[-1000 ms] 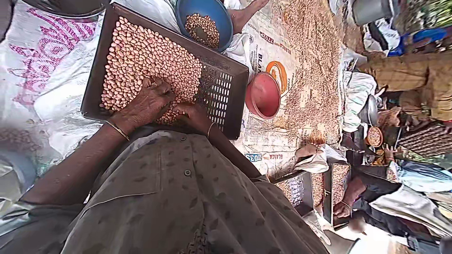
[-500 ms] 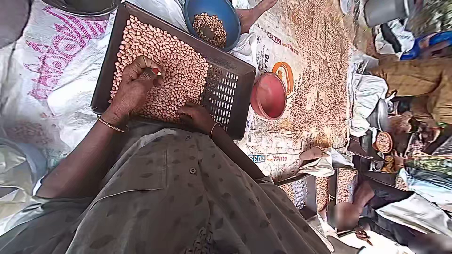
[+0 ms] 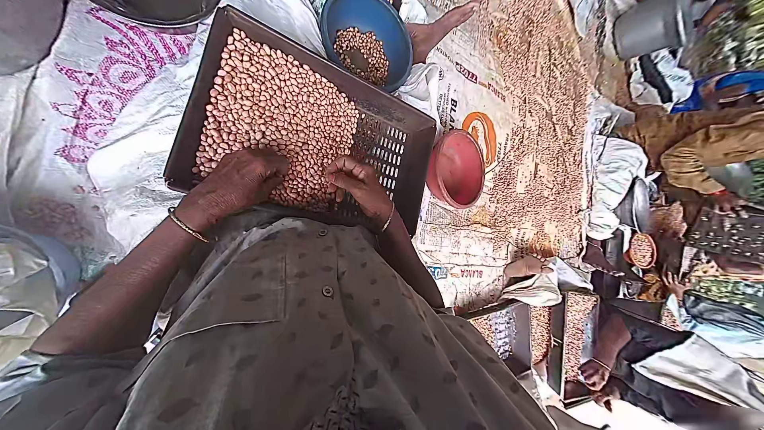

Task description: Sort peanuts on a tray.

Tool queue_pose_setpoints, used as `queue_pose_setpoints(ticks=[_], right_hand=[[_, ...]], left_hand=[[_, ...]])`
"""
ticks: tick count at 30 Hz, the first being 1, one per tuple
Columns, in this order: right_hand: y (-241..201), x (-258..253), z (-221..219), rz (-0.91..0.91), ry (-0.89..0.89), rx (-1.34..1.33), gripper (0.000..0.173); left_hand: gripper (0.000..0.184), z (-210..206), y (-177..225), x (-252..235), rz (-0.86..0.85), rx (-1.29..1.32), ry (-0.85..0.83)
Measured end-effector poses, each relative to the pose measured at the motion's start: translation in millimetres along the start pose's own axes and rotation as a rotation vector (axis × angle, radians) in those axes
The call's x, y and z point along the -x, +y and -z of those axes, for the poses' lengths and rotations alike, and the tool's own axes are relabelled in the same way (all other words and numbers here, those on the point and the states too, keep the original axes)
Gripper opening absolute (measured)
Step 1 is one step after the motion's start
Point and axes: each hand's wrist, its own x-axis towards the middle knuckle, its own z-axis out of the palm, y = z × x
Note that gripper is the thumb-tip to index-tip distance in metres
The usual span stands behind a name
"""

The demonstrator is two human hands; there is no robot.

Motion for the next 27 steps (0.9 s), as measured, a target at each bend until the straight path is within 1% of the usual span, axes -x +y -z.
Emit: queue_pose_setpoints(ticks=[3, 5, 7, 9, 10, 11, 12, 13, 14, 15, 18, 21, 23, 24, 25, 26, 27], right_hand=[[6.0, 10.7, 7.4, -0.021, -0.083, 0.177, 0.009], [10.8, 16.1, 12.5, -0.031, -0.112, 0.308, 0.008], [17.2, 18.8, 13.1, -0.013, -0.120, 0.438, 0.011], [18.2, 18.3, 9.4, 0.013, -0.127, 0.590, 0.015], [17.3, 17.4, 6.8, 0.015, -0.134, 0.653, 0.018], [17.0, 16.2, 4.5, 0.022, -0.132, 0.700, 0.019], [17.7, 14.8, 2.4, 0.046, -0.126, 0.730, 0.020], [18.3, 13.8, 0.6, 0.064, -0.115, 0.745, 0.019], [18.9, 13.4, -0.5, 0.074, -0.108, 0.763, 0.020], [19.2, 13.4, -0.9, 0.076, -0.106, 0.783, 0.020], [15.1, 13.5, -2.4, 0.026, -0.142, 0.867, 0.022], [18.2, 13.0, -4.8, 0.109, -0.129, 0.942, 0.016], [21.0, 12.3, -4.7, 0.149, -0.115, 0.940, 0.014], [22.3, 12.7, -3.2, 0.153, -0.101, 0.894, 0.015], [22.8, 14.1, -0.8, 0.153, -0.073, 0.791, 0.014], [21.2, 16.2, 2.3, 0.126, -0.039, 0.627, 0.012], [16.9, 17.9, 5.4, 0.092, -0.006, 0.399, 0.011]], left_hand=[[0.008, -1.6, -0.3, -0.8, -0.010, -0.001, -0.005], [0.011, 1.1, -1.2, -0.1, 0.047, 0.097, 0.015], [0.012, 7.0, -2.4, 1.3, 0.164, 0.334, 0.104], [0.015, 13.7, -4.2, 2.6, 0.299, 0.726, 0.212], [0.021, 15.8, -6.6, 2.8, 0.350, 0.914, 0.263], [0.026, 18.0, -8.1, 3.3, 0.386, 1.040, 0.297], [0.029, 20.8, -7.1, 4.3, 0.426, 1.095, 0.305], [0.029, 23.6, -2.6, 5.0, 0.478, 1.080, 0.298], [0.027, 25.1, 3.2, 5.9, 0.513, 1.012, 0.274], [0.024, 25.1, 7.9, 7.4, 0.499, 0.911, 0.232], [0.013, 22.3, 11.2, 10.3, 0.312, 0.575, 0.058], [0.010, 13.5, 6.3, 7.3, 0.215, 0.373, -0.026], [0.010, 9.9, 5.0, 4.2, 0.161, 0.256, -0.064], [0.009, 8.8, 5.0, 3.2, 0.134, 0.204, -0.079], [0.008, 7.5, 5.4, 2.6, 0.114, 0.162, -0.088], [0.007, 5.6, 5.6, 2.6, 0.098, 0.126, -0.091], [0.007, 3.7, 5.3, 2.8, 0.075, 0.096, -0.086]])
